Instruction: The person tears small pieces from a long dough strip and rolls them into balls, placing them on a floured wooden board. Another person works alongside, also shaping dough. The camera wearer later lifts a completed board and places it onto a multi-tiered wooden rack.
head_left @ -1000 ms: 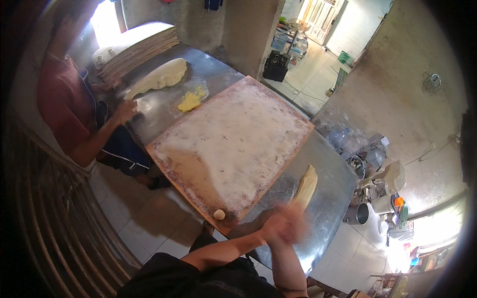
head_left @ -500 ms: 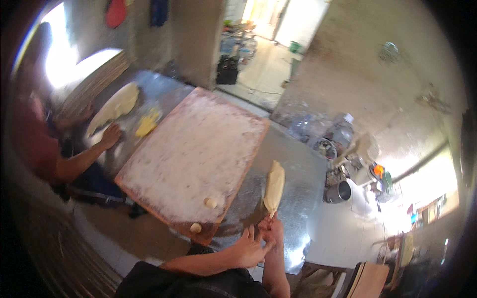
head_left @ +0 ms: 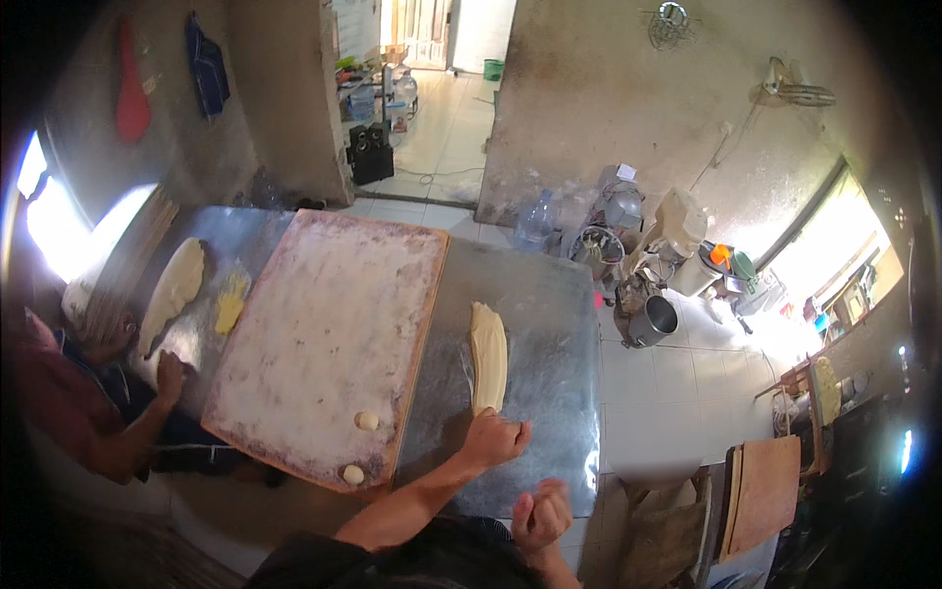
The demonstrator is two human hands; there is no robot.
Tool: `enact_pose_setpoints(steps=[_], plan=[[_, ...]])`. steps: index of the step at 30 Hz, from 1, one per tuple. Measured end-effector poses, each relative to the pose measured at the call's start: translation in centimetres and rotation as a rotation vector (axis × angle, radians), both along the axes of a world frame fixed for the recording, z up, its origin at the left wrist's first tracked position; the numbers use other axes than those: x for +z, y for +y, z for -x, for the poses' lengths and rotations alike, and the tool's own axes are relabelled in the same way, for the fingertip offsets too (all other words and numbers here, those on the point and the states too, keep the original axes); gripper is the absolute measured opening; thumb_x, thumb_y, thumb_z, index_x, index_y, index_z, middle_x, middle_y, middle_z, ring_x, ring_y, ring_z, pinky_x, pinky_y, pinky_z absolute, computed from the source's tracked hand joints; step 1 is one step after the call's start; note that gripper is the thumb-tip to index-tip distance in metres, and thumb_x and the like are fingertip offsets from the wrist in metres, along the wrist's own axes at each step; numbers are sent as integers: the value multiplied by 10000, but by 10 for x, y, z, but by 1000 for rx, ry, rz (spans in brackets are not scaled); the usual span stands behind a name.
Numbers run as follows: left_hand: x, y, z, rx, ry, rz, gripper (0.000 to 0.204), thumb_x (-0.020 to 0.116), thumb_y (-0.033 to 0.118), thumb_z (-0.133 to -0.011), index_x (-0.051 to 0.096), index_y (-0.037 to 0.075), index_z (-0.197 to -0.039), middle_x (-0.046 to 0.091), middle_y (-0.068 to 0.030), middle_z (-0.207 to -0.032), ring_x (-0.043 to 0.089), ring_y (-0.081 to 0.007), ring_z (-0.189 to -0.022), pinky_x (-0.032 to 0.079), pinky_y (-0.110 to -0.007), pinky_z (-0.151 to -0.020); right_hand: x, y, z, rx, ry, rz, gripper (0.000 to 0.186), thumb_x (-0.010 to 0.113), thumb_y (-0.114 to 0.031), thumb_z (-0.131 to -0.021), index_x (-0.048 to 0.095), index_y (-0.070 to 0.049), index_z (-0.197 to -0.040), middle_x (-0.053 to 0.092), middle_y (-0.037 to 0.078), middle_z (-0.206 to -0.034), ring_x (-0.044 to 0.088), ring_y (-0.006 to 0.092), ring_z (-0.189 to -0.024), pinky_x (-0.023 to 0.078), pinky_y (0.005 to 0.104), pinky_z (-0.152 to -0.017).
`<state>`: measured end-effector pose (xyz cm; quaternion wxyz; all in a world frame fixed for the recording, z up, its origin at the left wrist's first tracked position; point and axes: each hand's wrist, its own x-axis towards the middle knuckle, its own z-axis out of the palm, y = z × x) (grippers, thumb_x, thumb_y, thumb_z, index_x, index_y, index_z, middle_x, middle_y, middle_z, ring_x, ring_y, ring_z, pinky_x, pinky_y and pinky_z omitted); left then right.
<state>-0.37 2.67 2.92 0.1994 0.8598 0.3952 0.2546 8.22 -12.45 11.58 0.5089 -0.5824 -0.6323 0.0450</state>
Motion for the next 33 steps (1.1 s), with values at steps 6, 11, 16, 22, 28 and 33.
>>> enact_pose_setpoints(steps=[6, 11, 16, 22, 28, 33], plan=[[21, 11, 30, -212, -122, -305, 97, 662, 131, -929, 741, 77, -916, 750, -79, -899, 711, -273, -898, 496, -397, -968, -79, 66, -44, -231, -640, 499, 481, 521, -335, -1012, 588, -16, -1365, 495, 257, -1528, 335, 508, -1493, 205, 676, -1214], [53, 8, 58, -7, -77, -27, 155, 665, 159, -948, 759, 67, -1030, 763, -78, -937, 730, -291, -945, 532, -423, -982, -114, 50, -19, 99, -489, 554, 564, 591, -260, -964, 519, 33, -1440, 514, 291, -1487, 414, 501, -1427, 266, 616, -1216], [28, -13, 79, 280, -409, 281, 127, 659, 154, -980, 751, 78, -1025, 759, -112, -879, 743, -237, -756, 573, -353, -685, -101, 52, -68, -277, -518, 619, 657, 648, -282, -964, 467, 88, -1476, 468, 372, -1493, 409, 518, -1441, 294, 590, -1217], [17, -25, 70, 332, -531, 433, 158, 649, 165, -1009, 742, 45, -1053, 742, -108, -807, 731, -175, -704, 561, -314, -658, -137, 13, -57, 120, -385, 507, 626, 700, -184, -915, 479, 28, -1460, 444, 345, -1516, 418, 520, -1412, 341, 590, -1183], [17, -39, 73, 369, -507, 554, 174, 627, 162, -1032, 742, 34, -1059, 731, -97, -782, 723, -151, -694, 559, -301, -655, -104, 104, -38, -99, -472, 489, 624, 693, -162, -902, 496, -26, -1478, 459, 284, -1538, 416, 455, -1452, 352, 606, -1177], [9, -38, 84, 409, -577, 482, 182, 619, 165, -1041, 739, 30, -1066, 720, -93, -762, 715, -138, -692, 550, -296, -646, -94, 62, -79, -299, -642, 614, 597, 653, -242, -965, 492, 14, -1480, 486, 291, -1512, 424, 520, -1420, 337, 630, -1181]])
